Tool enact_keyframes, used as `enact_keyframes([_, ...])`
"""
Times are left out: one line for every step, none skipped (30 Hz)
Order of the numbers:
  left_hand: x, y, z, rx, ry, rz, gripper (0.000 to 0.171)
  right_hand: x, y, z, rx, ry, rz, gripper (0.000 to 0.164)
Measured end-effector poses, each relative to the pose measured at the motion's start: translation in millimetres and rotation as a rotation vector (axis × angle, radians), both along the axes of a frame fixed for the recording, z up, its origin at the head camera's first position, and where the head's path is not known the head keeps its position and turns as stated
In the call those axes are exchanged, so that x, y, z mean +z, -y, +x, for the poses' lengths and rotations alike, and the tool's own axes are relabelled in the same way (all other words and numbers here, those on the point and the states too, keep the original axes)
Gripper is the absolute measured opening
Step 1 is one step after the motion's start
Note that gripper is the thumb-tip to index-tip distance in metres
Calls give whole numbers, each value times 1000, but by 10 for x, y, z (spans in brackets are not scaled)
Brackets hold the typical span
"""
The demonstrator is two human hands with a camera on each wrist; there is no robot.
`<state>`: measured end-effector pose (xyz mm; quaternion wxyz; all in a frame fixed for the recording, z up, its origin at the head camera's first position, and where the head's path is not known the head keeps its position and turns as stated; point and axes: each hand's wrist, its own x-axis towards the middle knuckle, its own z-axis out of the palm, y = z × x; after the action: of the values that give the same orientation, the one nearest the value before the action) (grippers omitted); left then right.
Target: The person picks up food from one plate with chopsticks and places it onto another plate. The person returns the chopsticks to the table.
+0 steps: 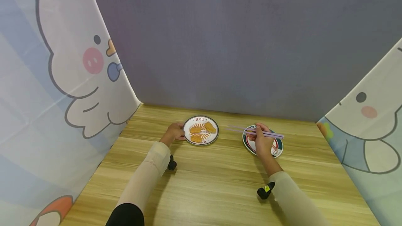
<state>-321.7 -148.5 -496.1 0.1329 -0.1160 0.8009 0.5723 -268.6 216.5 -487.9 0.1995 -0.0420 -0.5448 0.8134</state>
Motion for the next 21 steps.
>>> enact_keyframes([-4, 1, -3, 0, 1, 0, 55, -4, 26, -6, 7, 6, 4, 17])
enact_keyframes([-7, 2, -6, 0, 2, -3, 55, -1, 54, -7, 11, 11, 11, 16])
enact_keyframes([-7, 3, -7, 2, 2, -2, 55, 3, 82, -8, 14, 12, 20, 16])
enact_keyframes([-9, 4, -10, 4, 4, -3, 55, 11, 109, -5, 20, 12, 34, 16])
enact_keyframes([-10, 6, -11, 5, 6, -3, 55, 28, 141, 3, 26, 4, 40, 16])
enact_keyframes([-10, 9, -13, 6, 7, -1, 55, 47, 173, 12, 33, -1, 47, 16])
enact_keyframes([-8, 12, -12, 7, 7, 0, 54, 70, 207, 24, 39, -4, 53, 17])
enact_keyframes([-4, 13, -11, 6, 6, 2, 54, 96, 244, 39, 46, -7, 62, 18])
enact_keyframes([-1, 13, -10, 6, 6, 5, 54, 100, 273, 40, 53, -13, 69, 18])
enact_keyframes([1, 13, -10, 5, 5, 6, 54, 113, 304, 48, 59, -16, 74, 19])
enact_keyframes([8, 12, -7, 4, 3, 7, 54, 125, 338, 55, 63, -18, 78, 21])
enact_keyframes([10, 12, -6, 4, 2, 5, 54, 129, 367, 57, 69, -16, 85, 22])
enact_keyframes([12, 12, -5, 4, 0, 1, 53, 132, 394, 58, 74, -14, 94, 24])
enact_keyframes([15, 10, -4, 4, 1, -2, 53, 131, 420, 56, 77, -12, 99, 26])
enact_keyframes([15, 10, -4, 4, 2, -5, 53, 124, 440, 50, 81, -12, 102, 29])
enact_keyframes([14, 9, -4, 4, 4, -9, 53, 135, 467, 54, 83, -5, 108, 32])
enact_keyframes([11, 10, -4, 4, 5, -11, 53, 136, 490, 51, 85, -2, 111, 33])
enact_keyframes([7, 11, -6, 4, 7, -14, 54, 134, 510, 44, 89, 0, 108, 34])
enact_keyframes([3, 12, -8, 4, 9, -15, 54, 134, 531, 39, 90, 4, 107, 34])
enact_keyframes([-2, 14, -11, 4, 12, -16, 54, 132, 551, 31, 89, 4, 102, 34])
enact_keyframes([-6, 15, -13, 5, 15, -16, 55, 127, 569, 21, 89, 2, 104, 34])
